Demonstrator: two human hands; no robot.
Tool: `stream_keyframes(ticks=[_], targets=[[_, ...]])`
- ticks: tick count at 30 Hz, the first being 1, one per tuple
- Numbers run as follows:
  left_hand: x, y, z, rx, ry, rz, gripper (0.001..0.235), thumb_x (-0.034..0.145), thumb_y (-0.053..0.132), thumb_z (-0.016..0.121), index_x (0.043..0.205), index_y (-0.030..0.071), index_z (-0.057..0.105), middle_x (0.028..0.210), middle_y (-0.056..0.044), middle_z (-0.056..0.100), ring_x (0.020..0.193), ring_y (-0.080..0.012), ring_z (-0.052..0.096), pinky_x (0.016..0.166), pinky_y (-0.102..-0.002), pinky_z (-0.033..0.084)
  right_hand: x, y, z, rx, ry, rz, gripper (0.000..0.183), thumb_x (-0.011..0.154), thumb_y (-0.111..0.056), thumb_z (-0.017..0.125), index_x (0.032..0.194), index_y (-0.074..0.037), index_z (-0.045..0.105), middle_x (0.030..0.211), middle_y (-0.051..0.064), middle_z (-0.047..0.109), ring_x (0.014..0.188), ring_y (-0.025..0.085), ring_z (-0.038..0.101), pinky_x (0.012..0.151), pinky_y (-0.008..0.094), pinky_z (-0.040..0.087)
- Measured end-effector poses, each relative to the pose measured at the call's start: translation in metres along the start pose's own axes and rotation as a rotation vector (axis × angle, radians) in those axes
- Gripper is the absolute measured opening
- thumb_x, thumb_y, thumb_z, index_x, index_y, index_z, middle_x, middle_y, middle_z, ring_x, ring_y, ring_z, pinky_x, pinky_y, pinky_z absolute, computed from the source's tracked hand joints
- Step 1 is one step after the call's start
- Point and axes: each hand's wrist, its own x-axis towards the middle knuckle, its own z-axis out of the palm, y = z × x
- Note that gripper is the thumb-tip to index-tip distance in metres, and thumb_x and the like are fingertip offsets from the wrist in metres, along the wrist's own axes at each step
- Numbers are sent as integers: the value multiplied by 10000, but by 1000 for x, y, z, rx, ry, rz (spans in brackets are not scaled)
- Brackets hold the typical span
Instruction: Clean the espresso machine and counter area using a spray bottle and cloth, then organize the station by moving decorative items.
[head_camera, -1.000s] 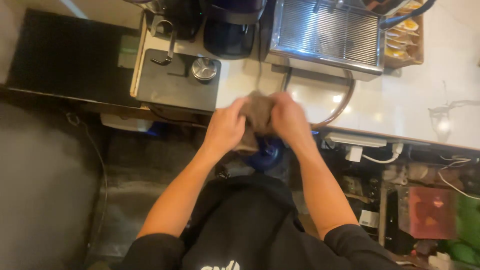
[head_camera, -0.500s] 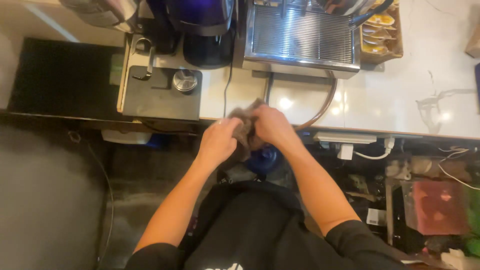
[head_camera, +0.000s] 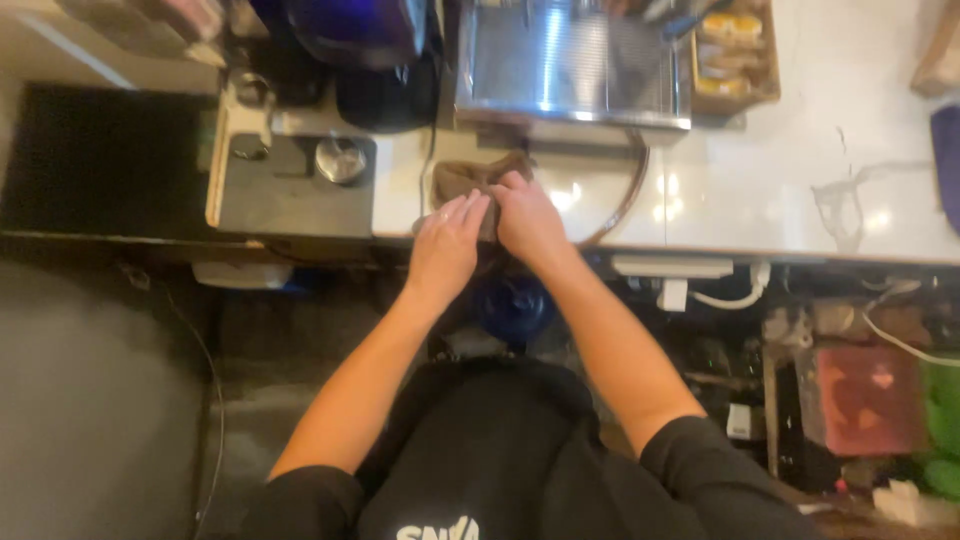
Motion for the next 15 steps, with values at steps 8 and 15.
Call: stream_keyframes(ticks=[8, 15], targets=[[53, 52, -63, -476, 342, -37, 824, 646, -93, 495, 1406, 202, 611, 1264, -7, 689, 1168, -249, 675, 1061, -388, 523, -26, 50, -121, 395, 235, 24, 386, 935, 45, 485, 1240, -90, 679, 1221, 181, 670, 1150, 456, 627, 960, 494, 501], [46, 62, 62, -13, 97, 103, 639, 787, 154, 648, 1417, 213, 557, 1361, -72, 628, 1269, -355, 588, 1092, -557, 431, -38, 83, -26, -321, 244, 88, 546, 817, -153, 697, 1349, -230, 602, 1278, -6, 596, 1186, 257, 558, 929, 398, 495]])
